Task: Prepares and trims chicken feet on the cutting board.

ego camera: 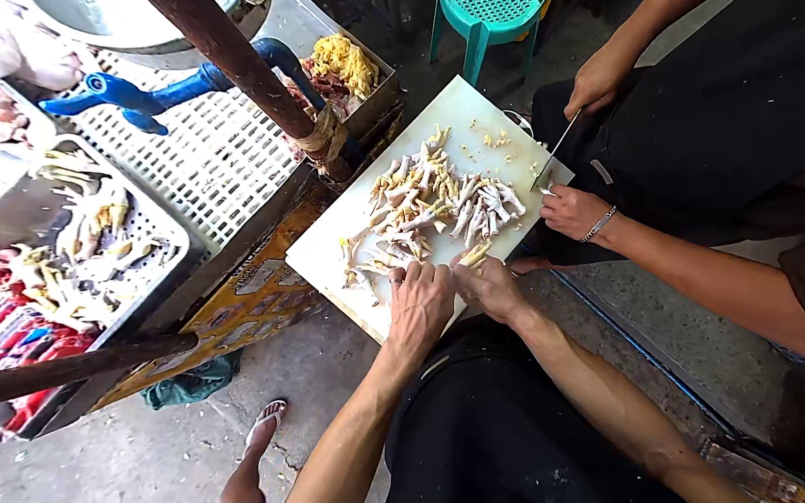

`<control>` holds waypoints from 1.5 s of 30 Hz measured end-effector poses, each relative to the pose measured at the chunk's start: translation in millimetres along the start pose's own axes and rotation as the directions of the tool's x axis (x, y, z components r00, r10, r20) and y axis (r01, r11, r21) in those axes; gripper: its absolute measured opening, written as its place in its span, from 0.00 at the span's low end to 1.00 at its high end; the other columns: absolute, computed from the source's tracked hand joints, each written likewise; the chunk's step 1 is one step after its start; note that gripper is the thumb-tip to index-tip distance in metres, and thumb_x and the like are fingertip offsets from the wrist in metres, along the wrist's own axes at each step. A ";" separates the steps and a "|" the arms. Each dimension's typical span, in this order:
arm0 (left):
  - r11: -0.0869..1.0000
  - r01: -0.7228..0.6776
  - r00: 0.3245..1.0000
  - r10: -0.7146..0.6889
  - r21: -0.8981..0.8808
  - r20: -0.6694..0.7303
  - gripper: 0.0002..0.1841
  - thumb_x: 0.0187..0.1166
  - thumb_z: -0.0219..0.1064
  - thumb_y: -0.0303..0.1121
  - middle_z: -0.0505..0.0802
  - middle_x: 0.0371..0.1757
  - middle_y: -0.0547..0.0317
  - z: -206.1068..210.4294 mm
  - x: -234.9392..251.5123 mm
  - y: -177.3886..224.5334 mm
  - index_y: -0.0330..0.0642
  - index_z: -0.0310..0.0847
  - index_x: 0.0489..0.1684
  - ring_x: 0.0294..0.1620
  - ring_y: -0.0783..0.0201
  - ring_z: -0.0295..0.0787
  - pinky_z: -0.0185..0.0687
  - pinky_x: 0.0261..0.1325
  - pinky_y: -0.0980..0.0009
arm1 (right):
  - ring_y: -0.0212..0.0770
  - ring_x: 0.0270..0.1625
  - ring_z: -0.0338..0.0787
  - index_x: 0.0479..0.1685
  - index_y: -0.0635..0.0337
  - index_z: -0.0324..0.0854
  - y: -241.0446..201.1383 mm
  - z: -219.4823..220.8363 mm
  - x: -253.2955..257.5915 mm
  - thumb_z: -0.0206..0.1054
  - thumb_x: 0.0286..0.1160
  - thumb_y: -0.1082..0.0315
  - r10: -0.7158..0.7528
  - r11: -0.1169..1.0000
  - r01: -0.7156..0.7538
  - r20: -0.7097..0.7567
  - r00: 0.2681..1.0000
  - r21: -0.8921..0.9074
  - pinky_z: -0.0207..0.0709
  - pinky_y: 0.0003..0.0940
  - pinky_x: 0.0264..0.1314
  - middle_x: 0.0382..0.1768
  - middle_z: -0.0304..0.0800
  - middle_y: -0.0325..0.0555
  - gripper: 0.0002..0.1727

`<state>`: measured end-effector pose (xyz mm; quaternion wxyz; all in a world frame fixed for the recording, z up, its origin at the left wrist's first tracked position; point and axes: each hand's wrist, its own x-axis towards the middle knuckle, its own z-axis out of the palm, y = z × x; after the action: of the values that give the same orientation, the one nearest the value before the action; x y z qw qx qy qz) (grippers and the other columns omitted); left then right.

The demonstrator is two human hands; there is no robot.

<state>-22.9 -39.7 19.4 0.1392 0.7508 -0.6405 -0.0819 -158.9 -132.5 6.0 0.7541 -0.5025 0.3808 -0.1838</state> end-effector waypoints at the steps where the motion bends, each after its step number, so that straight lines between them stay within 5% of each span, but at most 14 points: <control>1: 1.000 0.000 0.998 -0.002 0.025 0.067 0.18 0.87 0.54 0.41 0.86 0.26 0.50 -1.5 -2.9 2.5 0.40 0.82 0.31 0.36 0.46 0.87 0.75 0.51 0.46 | 0.31 0.26 0.85 0.53 0.64 0.83 -1.3 0.4 -2.4 0.66 0.82 0.66 -0.052 0.984 0.049 -0.014 0.999 -0.173 0.81 0.28 0.30 0.30 0.88 0.42 0.11; 6: 0.999 -0.029 0.981 0.026 0.018 0.191 0.21 0.88 0.50 0.41 0.87 0.23 0.46 -9.0 -13.4 3.0 0.37 0.81 0.29 0.35 0.43 0.90 0.76 0.53 0.44 | 0.34 0.38 0.91 0.38 0.63 0.89 2.2 13.7 -9.5 0.63 0.78 0.68 -0.425 0.677 0.266 -0.069 0.903 -0.686 0.86 0.33 0.46 0.35 0.92 0.45 0.10; 9: 1.000 0.005 0.981 -0.007 0.011 0.196 0.20 0.85 0.54 0.41 0.88 0.22 0.47 -29.1 -45.3 1.8 0.37 0.82 0.28 0.34 0.42 0.90 0.76 0.56 0.40 | 0.51 0.40 0.94 0.44 0.68 0.89 -5.6 -13.5 -7.5 0.67 0.73 0.75 -0.488 0.485 0.157 -0.117 0.865 -0.861 0.88 0.52 0.46 0.38 0.93 0.56 0.07; 12: 0.990 0.106 0.989 -0.095 -0.092 0.117 0.22 0.87 0.53 0.44 0.84 0.19 0.50 -44.4 -72.7 -28.9 0.39 0.80 0.25 0.28 0.45 0.86 0.75 0.50 0.39 | 0.54 0.45 0.92 0.47 0.70 0.88 -9.4 -51.7 -3.4 0.65 0.77 0.75 -0.353 0.603 -0.008 -0.275 0.894 -0.797 0.84 0.58 0.54 0.41 0.92 0.60 0.09; 16: 0.890 0.239 0.971 -0.230 -0.388 0.070 0.26 0.91 0.43 0.48 0.76 0.18 0.60 -49.2 -43.2 -60.8 0.42 0.77 0.26 0.25 0.59 0.77 0.71 0.42 0.52 | 0.31 0.18 0.77 0.47 0.65 0.80 6.8 -47.3 -10.0 0.54 0.89 0.68 0.050 0.966 -0.118 -0.281 0.958 -0.229 0.74 0.27 0.19 0.26 0.83 0.41 0.11; 19: 0.878 0.191 0.974 -0.225 -0.438 -0.027 0.25 0.91 0.45 0.44 0.78 0.18 0.56 -49.1 13.3 -52.3 0.38 0.78 0.26 0.22 0.56 0.78 0.74 0.30 0.53 | 0.29 0.16 0.76 0.45 0.61 0.78 8.1 -32.8 -16.2 0.48 0.91 0.65 0.176 0.979 -0.160 -0.120 0.977 0.128 0.71 0.22 0.15 0.24 0.83 0.39 0.14; 22: 0.924 0.223 0.975 -0.219 -0.310 0.050 0.26 0.91 0.48 0.49 0.89 0.39 0.41 -42.7 72.5 -40.2 0.35 0.84 0.47 0.47 0.40 0.88 0.78 0.51 0.37 | 0.29 0.17 0.77 0.44 0.60 0.80 12.9 -25.9 -18.0 0.44 0.91 0.60 0.167 0.976 -0.156 -0.063 0.984 0.149 0.70 0.22 0.16 0.25 0.84 0.39 0.20; 23: 0.941 0.258 0.964 -0.236 -0.220 0.123 0.28 0.90 0.49 0.54 0.88 0.54 0.39 -36.9 87.2 -39.3 0.37 0.83 0.58 0.63 0.36 0.83 0.72 0.63 0.32 | 0.29 0.17 0.77 0.44 0.61 0.80 14.3 -25.0 -19.1 0.43 0.91 0.59 0.161 0.978 -0.151 -0.057 0.985 0.146 0.70 0.22 0.16 0.25 0.84 0.39 0.21; 25: 0.969 0.243 0.959 -0.234 -0.038 0.161 0.26 0.85 0.59 0.51 0.84 0.64 0.35 -19.1 101.6 -42.7 0.37 0.81 0.66 0.72 0.31 0.74 0.65 0.66 0.27 | 0.29 0.16 0.77 0.45 0.62 0.80 16.7 -26.4 -22.3 0.46 0.90 0.60 0.148 0.980 -0.138 -0.060 0.987 0.143 0.71 0.23 0.16 0.25 0.84 0.39 0.19; 30: 0.985 0.067 0.988 -0.087 0.159 0.126 0.09 0.75 0.71 0.27 0.82 0.61 0.33 -1.5 82.1 -46.2 0.34 0.85 0.48 0.67 0.27 0.75 0.73 0.58 0.28 | 0.30 0.17 0.78 0.44 0.63 0.79 13.4 -31.4 -23.2 0.56 0.90 0.61 0.210 0.969 -0.193 -0.099 0.973 0.154 0.73 0.23 0.16 0.25 0.84 0.41 0.14; 34: 0.993 0.058 0.997 -0.063 0.100 0.045 0.08 0.82 0.65 0.34 0.85 0.55 0.39 -16.4 71.8 -44.2 0.40 0.86 0.44 0.61 0.32 0.78 0.70 0.56 0.31 | 0.34 0.23 0.83 0.54 0.66 0.79 6.8 -28.6 -6.5 0.58 0.90 0.61 0.197 0.971 -0.175 -0.128 0.972 0.165 0.79 0.26 0.24 0.32 0.86 0.47 0.15; 39: 0.998 -0.064 0.998 0.064 -0.009 -0.004 0.11 0.82 0.64 0.38 0.88 0.31 0.49 -28.0 21.4 -3.9 0.42 0.87 0.35 0.42 0.43 0.87 0.74 0.55 0.38 | 0.34 0.28 0.85 0.67 0.62 0.75 -5.1 -6.4 0.1 0.62 0.84 0.62 0.068 0.971 -0.079 0.053 0.996 0.225 0.83 0.28 0.33 0.35 0.88 0.45 0.19; 42: 0.994 -0.074 0.996 0.070 0.075 0.061 0.12 0.82 0.64 0.38 0.87 0.26 0.51 -22.5 11.3 3.2 0.41 0.85 0.31 0.36 0.47 0.87 0.73 0.53 0.45 | 0.30 0.27 0.86 0.56 0.64 0.84 -16.0 0.3 -3.3 0.66 0.82 0.66 -0.101 0.969 0.100 0.010 0.995 -0.227 0.83 0.26 0.32 0.34 0.90 0.42 0.12; 45: 0.992 -0.110 0.989 0.104 0.063 0.102 0.19 0.86 0.56 0.41 0.85 0.20 0.51 -19.7 7.8 1.7 0.40 0.81 0.25 0.31 0.47 0.87 0.76 0.51 0.46 | 0.34 0.37 0.91 0.46 0.64 0.89 -16.9 1.9 -4.3 0.67 0.77 0.69 -0.458 0.669 0.368 0.031 0.888 -0.646 0.88 0.32 0.45 0.38 0.93 0.46 0.09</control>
<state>-17.3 -45.6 39.0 0.0855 0.7147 -0.6884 -0.0892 -158.4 -135.6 23.2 0.4501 -0.7867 0.3456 -0.2432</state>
